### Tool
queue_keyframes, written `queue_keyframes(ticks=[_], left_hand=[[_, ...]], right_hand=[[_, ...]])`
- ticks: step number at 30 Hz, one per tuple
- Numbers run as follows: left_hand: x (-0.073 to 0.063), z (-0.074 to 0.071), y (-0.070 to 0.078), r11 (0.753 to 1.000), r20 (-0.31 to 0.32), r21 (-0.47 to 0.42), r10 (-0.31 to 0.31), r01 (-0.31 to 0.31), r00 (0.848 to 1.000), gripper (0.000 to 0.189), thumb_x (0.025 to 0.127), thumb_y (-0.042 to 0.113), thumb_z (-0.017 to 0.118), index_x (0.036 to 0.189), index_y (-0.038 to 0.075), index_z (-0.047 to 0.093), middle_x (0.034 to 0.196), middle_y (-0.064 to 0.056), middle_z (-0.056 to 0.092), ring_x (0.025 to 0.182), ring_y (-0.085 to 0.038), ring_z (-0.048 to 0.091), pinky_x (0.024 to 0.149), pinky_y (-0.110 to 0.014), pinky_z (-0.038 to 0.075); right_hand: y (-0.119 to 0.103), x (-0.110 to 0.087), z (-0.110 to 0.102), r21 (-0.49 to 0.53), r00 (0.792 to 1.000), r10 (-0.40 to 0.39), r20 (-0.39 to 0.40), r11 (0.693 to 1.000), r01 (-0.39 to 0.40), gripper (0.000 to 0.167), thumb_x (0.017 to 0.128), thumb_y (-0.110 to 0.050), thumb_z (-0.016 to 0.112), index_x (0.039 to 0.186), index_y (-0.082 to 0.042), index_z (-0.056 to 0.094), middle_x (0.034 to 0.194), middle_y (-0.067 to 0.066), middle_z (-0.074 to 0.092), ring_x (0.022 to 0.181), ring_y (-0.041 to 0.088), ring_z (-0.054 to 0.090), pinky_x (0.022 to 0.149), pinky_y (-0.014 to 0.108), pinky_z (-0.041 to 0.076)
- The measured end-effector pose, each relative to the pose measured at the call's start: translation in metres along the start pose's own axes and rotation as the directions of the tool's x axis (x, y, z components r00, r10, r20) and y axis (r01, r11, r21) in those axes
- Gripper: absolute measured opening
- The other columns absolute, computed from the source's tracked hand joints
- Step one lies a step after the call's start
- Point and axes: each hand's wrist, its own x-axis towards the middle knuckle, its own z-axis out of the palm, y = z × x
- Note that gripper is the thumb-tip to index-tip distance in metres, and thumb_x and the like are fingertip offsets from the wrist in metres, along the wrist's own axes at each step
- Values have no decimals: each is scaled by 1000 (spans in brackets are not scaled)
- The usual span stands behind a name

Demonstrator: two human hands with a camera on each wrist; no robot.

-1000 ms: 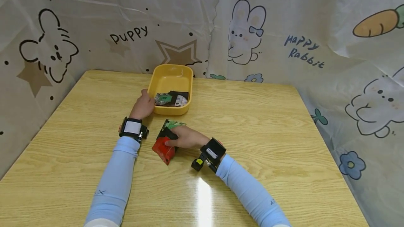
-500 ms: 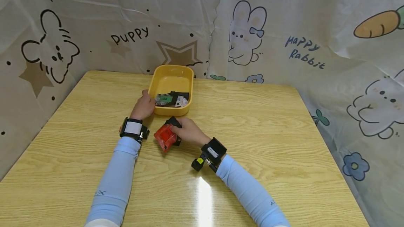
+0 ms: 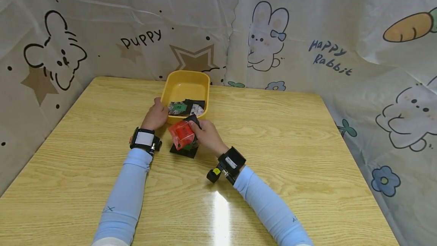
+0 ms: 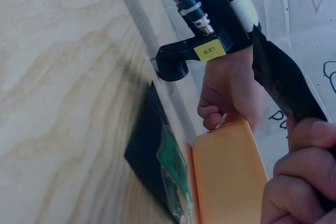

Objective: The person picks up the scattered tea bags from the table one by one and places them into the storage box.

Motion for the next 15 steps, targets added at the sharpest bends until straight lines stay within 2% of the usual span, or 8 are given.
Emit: queue_keyframes(ticks=[2,6,8,11,13,15], left_hand=[[0,0,0,1000,-1,-2,-1,1,1000,47,99,12,31,137,-14,20,99,-24,49,81,-34,51,65,-37,40],[0,0,0,1000,-7,8,8,-8,1000,47,99,11,30,137,-15,21,98,-24,49,80,-34,51,66,-40,42],[0,0,0,1000,-10,14,15,-14,1000,47,99,11,31,137,-16,21,100,-26,50,81,-35,52,68,-42,43],[0,1,0,1000,-17,20,23,-23,1000,47,99,11,31,137,-16,21,102,-28,52,83,-36,53,72,-46,44],[0,1,-1,999,-21,20,25,-25,999,47,99,10,31,136,-16,21,102,-29,52,84,-37,53,73,-47,44],[0,1,-1,1000,-22,14,22,-22,1000,47,99,10,31,137,-16,21,102,-28,52,84,-36,53,73,-47,44]], right_hand=[[-1,1,-2,13,1000,2,-30,1000,-1,40,104,-29,45,84,0,64,63,18,55,46,17,44,44,24,34],[-3,3,-6,30,997,-2,-78,1000,4,40,104,-28,45,83,0,63,61,8,56,54,37,50,47,24,37],[-2,4,-7,40,996,-5,-92,999,9,40,104,-28,44,82,-1,63,64,14,58,55,37,51,48,24,37],[-2,5,-10,89,994,6,-106,996,3,37,104,-27,44,85,-2,64,68,16,60,53,29,51,49,24,37],[-2,6,-11,115,993,15,-120,993,-1,37,104,-27,45,87,-1,64,69,15,60,52,16,48,49,24,37],[-2,8,-13,135,991,22,-130,991,-4,36,104,-27,45,89,-1,64,66,5,58,51,15,48,49,24,37]])
